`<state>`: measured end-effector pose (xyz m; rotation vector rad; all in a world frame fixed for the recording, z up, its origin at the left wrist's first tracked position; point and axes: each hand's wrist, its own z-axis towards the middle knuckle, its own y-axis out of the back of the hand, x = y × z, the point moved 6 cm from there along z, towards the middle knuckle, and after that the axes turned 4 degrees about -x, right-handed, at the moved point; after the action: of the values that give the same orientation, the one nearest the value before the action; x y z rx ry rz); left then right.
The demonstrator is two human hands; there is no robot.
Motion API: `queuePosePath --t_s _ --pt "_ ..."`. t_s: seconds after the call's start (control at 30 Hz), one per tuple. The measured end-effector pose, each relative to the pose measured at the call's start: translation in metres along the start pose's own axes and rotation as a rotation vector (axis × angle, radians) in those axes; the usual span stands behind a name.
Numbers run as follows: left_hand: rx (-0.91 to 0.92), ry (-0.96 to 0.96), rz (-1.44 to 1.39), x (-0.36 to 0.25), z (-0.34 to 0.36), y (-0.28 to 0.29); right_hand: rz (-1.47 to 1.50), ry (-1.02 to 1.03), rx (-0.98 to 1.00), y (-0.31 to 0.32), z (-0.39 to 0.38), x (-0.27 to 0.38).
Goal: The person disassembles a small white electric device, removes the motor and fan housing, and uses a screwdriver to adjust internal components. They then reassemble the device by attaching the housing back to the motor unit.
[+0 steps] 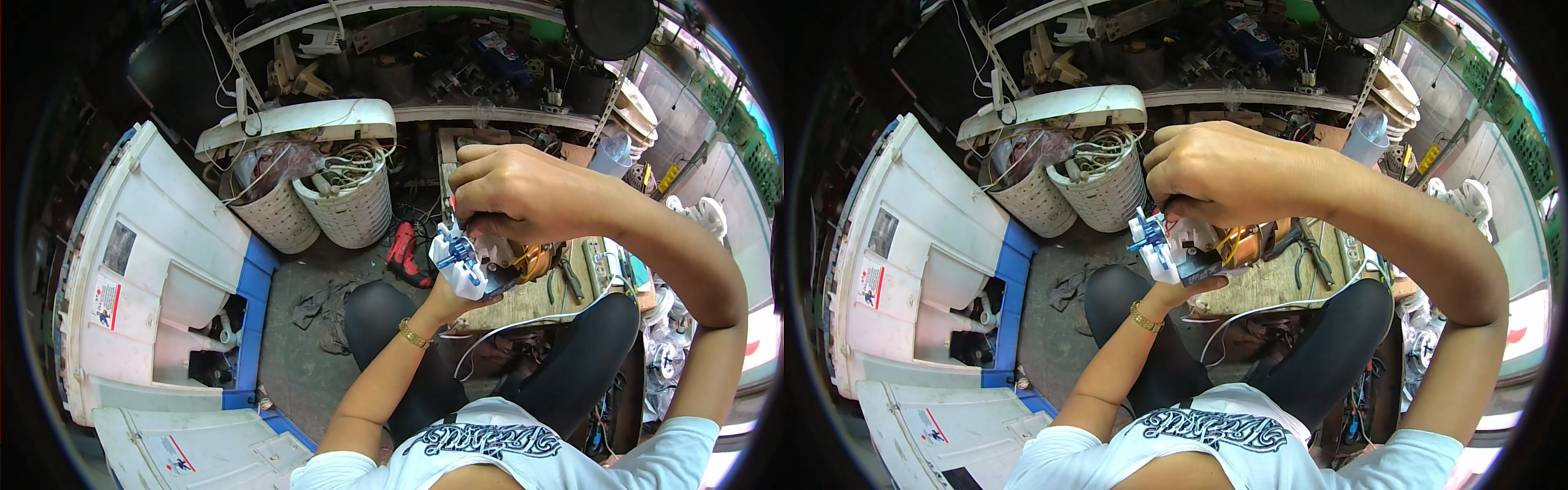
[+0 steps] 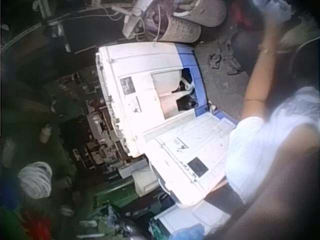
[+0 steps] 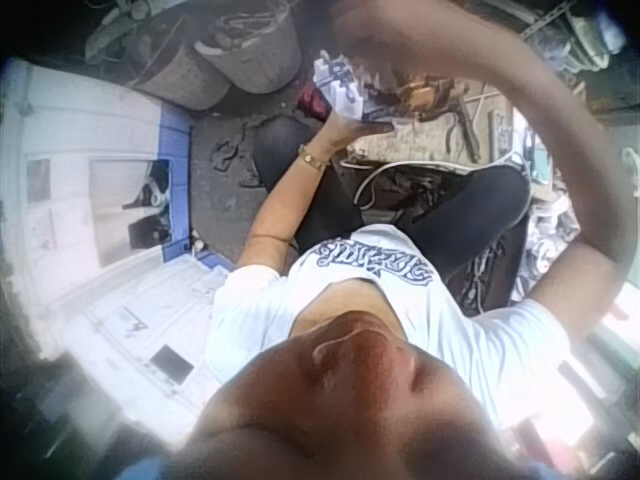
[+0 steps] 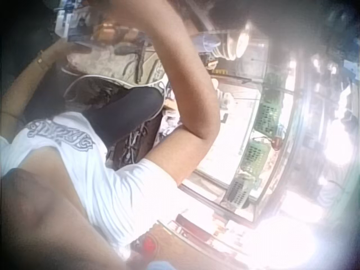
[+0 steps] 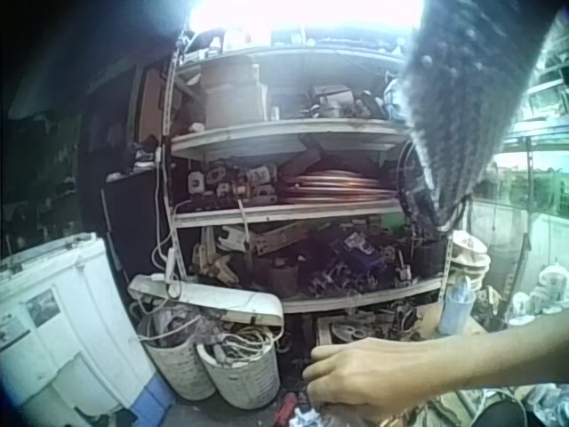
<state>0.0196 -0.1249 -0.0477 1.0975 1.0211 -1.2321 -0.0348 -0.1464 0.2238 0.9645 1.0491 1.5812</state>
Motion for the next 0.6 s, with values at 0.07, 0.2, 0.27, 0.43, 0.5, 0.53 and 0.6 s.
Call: queuePosePath --t_s 0.07,0.2,0.27,0.43,0.5,0.53,0.6 --pt "-0.047 -0.084 0.047 0.005 0.003 -0.001 0.017 0.014 -0.047 0.001 0.001 0.002" --pt "-0.057 -0.077 -0.163 0.02 0.007 0.007 0.028 0.019 -0.097 0.006 0.001 0.003" --pt "-0.065 -0.039 -0.061 0.023 0.006 0.007 -0.008 0.03 -0.105 0.01 -0.002 -0.001" --pt "-0.089 0.06 -0.268 -0.002 0.0 0.006 -0.064 -0.141 -0.3 0.056 -0.031 -0.031" --pt "-0.089 0.138 -0.331 -0.005 -0.006 0.014 -0.031 -0.307 -0.423 0.079 -0.067 -0.054" --pt "-0.099 0.142 -0.316 -0.002 -0.005 0.017 -0.067 -0.367 -0.489 0.085 -0.099 -0.068" --pt "-0.082 0.031 -0.397 -0.009 0.0 0.017 -0.144 -0.755 -0.35 0.068 -0.172 -0.101"
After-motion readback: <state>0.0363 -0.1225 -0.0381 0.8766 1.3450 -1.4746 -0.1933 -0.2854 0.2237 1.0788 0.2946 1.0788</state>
